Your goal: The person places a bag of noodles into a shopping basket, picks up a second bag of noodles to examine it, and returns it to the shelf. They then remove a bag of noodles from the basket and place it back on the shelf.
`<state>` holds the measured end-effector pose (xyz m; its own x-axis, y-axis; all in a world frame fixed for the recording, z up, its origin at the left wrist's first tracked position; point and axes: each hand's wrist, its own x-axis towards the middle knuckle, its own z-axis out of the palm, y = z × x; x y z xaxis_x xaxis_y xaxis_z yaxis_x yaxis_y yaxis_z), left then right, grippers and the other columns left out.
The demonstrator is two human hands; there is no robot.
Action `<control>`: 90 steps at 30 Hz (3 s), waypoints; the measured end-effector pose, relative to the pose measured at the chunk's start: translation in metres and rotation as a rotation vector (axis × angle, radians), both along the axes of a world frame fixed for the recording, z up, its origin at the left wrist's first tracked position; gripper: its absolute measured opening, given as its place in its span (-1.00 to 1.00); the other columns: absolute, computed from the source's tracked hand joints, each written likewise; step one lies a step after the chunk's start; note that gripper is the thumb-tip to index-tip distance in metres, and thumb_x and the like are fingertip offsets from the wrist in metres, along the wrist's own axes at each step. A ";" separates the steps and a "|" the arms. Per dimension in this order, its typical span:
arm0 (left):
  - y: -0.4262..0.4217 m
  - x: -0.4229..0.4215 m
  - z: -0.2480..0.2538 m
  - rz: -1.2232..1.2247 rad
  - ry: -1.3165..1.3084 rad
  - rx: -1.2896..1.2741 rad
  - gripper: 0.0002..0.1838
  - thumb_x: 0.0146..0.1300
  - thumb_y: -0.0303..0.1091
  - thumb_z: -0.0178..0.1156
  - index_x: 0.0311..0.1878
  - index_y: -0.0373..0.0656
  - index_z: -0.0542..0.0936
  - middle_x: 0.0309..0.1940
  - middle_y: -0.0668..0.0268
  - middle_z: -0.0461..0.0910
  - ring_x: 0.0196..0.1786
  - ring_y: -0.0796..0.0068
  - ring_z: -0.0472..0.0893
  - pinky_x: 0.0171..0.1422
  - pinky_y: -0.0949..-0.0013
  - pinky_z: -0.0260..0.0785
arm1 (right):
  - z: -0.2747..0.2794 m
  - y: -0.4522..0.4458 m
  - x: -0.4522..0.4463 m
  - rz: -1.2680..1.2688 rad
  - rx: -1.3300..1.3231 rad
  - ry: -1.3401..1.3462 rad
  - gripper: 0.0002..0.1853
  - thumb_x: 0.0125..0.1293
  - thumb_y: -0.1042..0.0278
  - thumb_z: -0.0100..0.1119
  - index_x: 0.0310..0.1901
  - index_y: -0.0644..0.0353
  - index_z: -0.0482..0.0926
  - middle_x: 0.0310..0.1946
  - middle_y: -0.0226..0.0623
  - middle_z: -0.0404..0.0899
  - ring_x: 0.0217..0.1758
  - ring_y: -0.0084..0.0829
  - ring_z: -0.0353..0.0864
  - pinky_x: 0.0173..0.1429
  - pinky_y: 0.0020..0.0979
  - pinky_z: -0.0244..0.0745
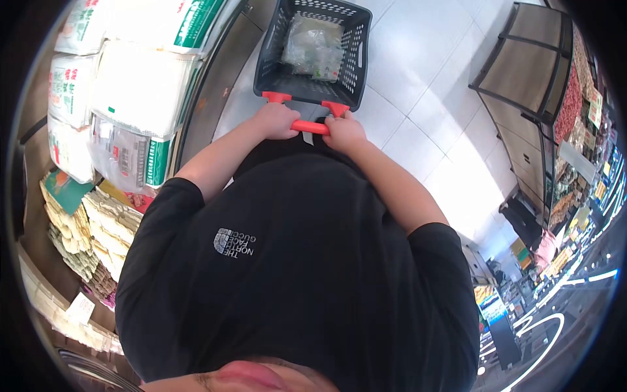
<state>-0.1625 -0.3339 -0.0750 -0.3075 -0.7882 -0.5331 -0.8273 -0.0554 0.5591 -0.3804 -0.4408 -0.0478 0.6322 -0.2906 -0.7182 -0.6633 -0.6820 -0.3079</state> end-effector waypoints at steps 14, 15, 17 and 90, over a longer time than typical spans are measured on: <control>-0.031 -0.101 0.023 0.452 -0.119 0.240 -0.69 0.13 -0.03 0.30 -0.21 -0.05 0.68 -0.24 0.12 0.73 -0.10 0.01 0.71 0.04 0.04 0.54 | -0.002 -0.106 -0.044 0.473 0.132 -0.089 -0.66 0.25 0.14 0.20 0.01 0.05 0.67 -0.07 -0.24 0.74 0.28 -0.05 0.50 0.18 -0.05 0.60; -0.035 -0.118 0.021 0.472 -0.120 0.247 -0.67 0.14 -0.01 0.31 -0.19 -0.05 0.68 -0.22 0.12 0.73 -0.09 0.01 0.71 0.04 0.04 0.54 | -0.012 -0.114 -0.054 0.503 0.082 -0.139 -0.68 0.23 0.13 0.23 -0.02 0.07 0.66 -0.09 -0.23 0.73 0.25 -0.06 0.51 0.15 -0.06 0.61; -0.044 -0.143 0.015 0.516 -0.078 0.264 -0.63 0.19 0.03 0.28 -0.14 -0.06 0.67 -0.17 0.08 0.73 -0.05 -0.01 0.71 0.08 0.03 0.53 | -0.037 -0.128 -0.076 0.577 -0.023 -0.238 -0.70 0.21 0.13 0.28 -0.09 0.09 0.64 -0.13 -0.21 0.71 0.21 -0.08 0.54 0.08 -0.07 0.62; 0.111 -0.214 -0.019 2.357 0.084 0.068 -0.46 0.23 0.21 0.26 -0.07 -0.12 0.65 -0.04 -0.01 0.70 0.07 -0.05 0.68 0.22 0.01 0.48 | -0.020 0.137 0.237 2.300 -0.082 -0.259 -0.66 0.28 0.14 0.18 0.10 -0.30 0.66 0.08 -0.49 0.67 0.30 -0.19 0.43 0.26 -0.01 0.42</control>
